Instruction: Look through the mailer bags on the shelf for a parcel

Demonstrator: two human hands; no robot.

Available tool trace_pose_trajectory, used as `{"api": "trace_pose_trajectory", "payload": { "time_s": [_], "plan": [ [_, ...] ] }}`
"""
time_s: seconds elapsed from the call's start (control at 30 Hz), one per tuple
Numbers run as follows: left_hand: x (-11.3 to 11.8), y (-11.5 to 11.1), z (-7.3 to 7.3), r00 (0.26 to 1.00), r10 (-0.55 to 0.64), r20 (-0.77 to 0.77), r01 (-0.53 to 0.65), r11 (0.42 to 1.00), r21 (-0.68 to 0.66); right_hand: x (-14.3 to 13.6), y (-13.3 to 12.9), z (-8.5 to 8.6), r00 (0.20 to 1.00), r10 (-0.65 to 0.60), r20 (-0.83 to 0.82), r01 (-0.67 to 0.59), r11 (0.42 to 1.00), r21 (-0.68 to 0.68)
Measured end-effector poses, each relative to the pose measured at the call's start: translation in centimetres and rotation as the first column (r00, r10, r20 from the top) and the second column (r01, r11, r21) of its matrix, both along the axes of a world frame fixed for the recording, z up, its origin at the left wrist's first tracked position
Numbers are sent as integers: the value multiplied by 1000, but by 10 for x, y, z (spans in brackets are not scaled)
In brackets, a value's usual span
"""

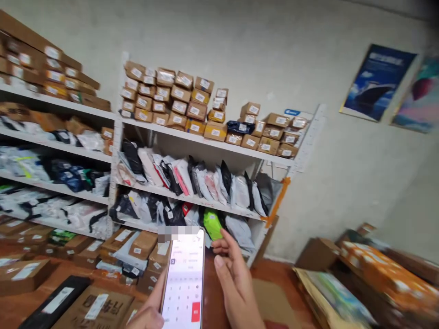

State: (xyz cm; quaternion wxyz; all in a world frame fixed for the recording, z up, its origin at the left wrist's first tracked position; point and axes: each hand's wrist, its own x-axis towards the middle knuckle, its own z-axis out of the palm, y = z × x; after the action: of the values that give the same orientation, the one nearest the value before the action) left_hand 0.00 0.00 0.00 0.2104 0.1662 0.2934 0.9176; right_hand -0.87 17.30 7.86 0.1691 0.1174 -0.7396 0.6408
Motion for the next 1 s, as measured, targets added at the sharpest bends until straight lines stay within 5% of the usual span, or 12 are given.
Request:
{"api": "trace_pose_trajectory", "payload": {
  "time_s": [0.13,0.4,0.53,0.8,1.0],
  "plan": [
    [-8,17,8,995,-95,35,96,994,-45,7,6,-33,982,118,150,-88,977,-197],
    [-30,51,-11,966,-231,113,252,939,-235,10,17,-67,947,4,321,146,884,-445],
    [-28,66,-8,959,-241,147,275,917,-288,13,28,-75,946,-21,325,199,826,-528],
    [-16,88,5,962,-199,187,260,880,-397,25,41,-86,950,-176,258,265,890,-371],
    [-12,97,-4,931,-317,178,361,866,-346,49,64,-99,956,5,293,138,873,-468]
  ]
}}
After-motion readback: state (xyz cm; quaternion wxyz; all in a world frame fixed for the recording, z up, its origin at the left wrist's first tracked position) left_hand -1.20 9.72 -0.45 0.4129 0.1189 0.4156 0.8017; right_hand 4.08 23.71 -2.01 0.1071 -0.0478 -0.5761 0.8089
